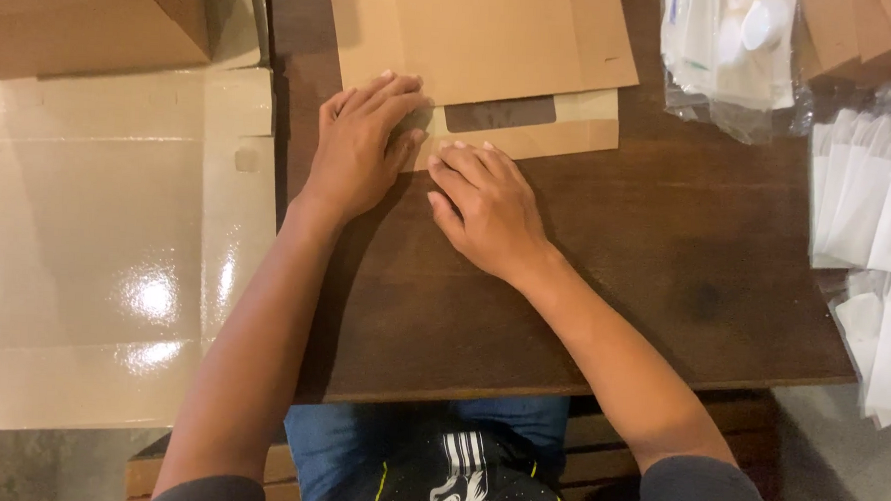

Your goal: The person assembles flat cardboard boxes by folding side flaps and tucking tabs into slots. They handle multiple boxes one at a time, aligning edges and pressing flaps to form the box shape. The process is repeated for several units on a wooden table.

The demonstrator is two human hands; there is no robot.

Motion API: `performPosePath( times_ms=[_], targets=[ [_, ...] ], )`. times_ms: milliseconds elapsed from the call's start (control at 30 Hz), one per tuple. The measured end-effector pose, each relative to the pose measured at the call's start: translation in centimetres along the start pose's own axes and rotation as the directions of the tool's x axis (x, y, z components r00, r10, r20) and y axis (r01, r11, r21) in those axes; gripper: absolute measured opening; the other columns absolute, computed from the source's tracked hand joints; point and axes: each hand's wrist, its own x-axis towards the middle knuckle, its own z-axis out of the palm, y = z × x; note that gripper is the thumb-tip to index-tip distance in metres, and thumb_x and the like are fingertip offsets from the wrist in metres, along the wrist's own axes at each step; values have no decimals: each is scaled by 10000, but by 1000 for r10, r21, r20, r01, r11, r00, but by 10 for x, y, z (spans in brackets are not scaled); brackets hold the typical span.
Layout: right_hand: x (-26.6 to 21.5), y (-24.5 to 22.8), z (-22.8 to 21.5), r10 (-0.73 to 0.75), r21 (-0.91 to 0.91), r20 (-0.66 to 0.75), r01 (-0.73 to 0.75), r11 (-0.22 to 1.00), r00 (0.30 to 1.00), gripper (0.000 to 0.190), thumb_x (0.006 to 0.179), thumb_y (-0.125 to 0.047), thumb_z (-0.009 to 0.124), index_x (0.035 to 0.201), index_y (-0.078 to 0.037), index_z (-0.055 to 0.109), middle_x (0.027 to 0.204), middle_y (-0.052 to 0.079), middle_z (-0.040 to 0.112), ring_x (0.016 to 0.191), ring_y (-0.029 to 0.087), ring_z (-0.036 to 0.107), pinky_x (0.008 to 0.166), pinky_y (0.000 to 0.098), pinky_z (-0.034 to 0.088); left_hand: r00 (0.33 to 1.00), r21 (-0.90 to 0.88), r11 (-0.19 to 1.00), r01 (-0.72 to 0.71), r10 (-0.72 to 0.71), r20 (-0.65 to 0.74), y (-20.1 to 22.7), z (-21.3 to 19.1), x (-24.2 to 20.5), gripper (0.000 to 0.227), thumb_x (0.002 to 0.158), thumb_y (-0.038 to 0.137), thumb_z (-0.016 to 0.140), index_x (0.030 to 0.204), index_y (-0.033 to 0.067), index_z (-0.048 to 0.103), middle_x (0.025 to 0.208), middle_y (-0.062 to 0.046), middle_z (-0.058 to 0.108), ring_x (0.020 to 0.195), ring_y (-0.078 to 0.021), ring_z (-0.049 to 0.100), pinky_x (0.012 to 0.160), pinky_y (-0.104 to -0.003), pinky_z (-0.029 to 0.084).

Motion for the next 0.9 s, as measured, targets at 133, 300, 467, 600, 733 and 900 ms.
performPosePath(
  times_ms=[133, 300, 467, 600, 733, 900],
  targets=[
    [-14, 20, 4, 41, -35, 22, -40, 999, 999, 240, 976, -173, 672, 1172, -49, 733, 1222, 99, 690, 1167, 310, 643, 1067, 480, 482, 994, -12, 1000, 28, -27, 106, 2, -11, 1, 346, 1023, 250, 629, 1360, 170, 623, 1500, -48, 572, 1455, -298, 439, 1097, -548, 289],
    [-34, 53, 1, 91, -79, 38, -87, 993, 995, 201, 964, -217, 703, 1097, -86, 777, 1194, 93, 726, 1172, 296, 667, 1062, 457, 477, 980, -41, 994, 100, -91, 174, 7, -15, 0, 393, 1020, 320, 654, 1397, 213, 618, 1538, -40, 541, 1482, -289, 410, 1136, -560, 278],
    [-56, 86, -13, 165, -187, -27, -167, 968, 986, 183, 943, -192, 740, 1103, -121, 792, 1216, 75, 744, 1171, 278, 679, 1071, 437, 478, 976, -10, 994, 111, -107, 188, 13, -18, 1, 406, 1027, 329, 648, 1410, 192, 625, 1547, -48, 535, 1489, -273, 403, 1142, -536, 276],
    [-61, 94, -36, 235, -235, -32, -236, 943, 972, 196, 980, -221, 735, 1128, -106, 790, 1225, 83, 746, 1170, 284, 682, 1065, 444, 482, 977, 7, 995, 103, -103, 187, 14, -18, 1, 403, 1028, 324, 650, 1409, 195, 628, 1546, -48, 536, 1488, -272, 404, 1139, -535, 284],
    [-64, 97, -52, 364, -251, -31, -360, 899, 931, 217, 1033, -222, 702, 1168, -72, 783, 1241, 113, 739, 1181, 298, 672, 1079, 461, 459, 968, -10, 994, 113, -108, 226, 12, -19, 0, 409, 1023, 287, 626, 1420, 193, 614, 1563, -37, 517, 1499, -265, 385, 1166, -538, 270],
    [-70, 101, -48, 397, -257, -75, -402, 879, 915, 227, 1031, -197, 695, 1166, -35, 778, 1235, 145, 732, 1161, 312, 675, 1045, 452, 485, 963, -40, 992, 118, -105, 249, 4, -15, 0, 408, 1001, 269, 630, 1401, 187, 628, 1566, -38, 516, 1507, -285, 375, 1179, -567, 274]
  ],
)
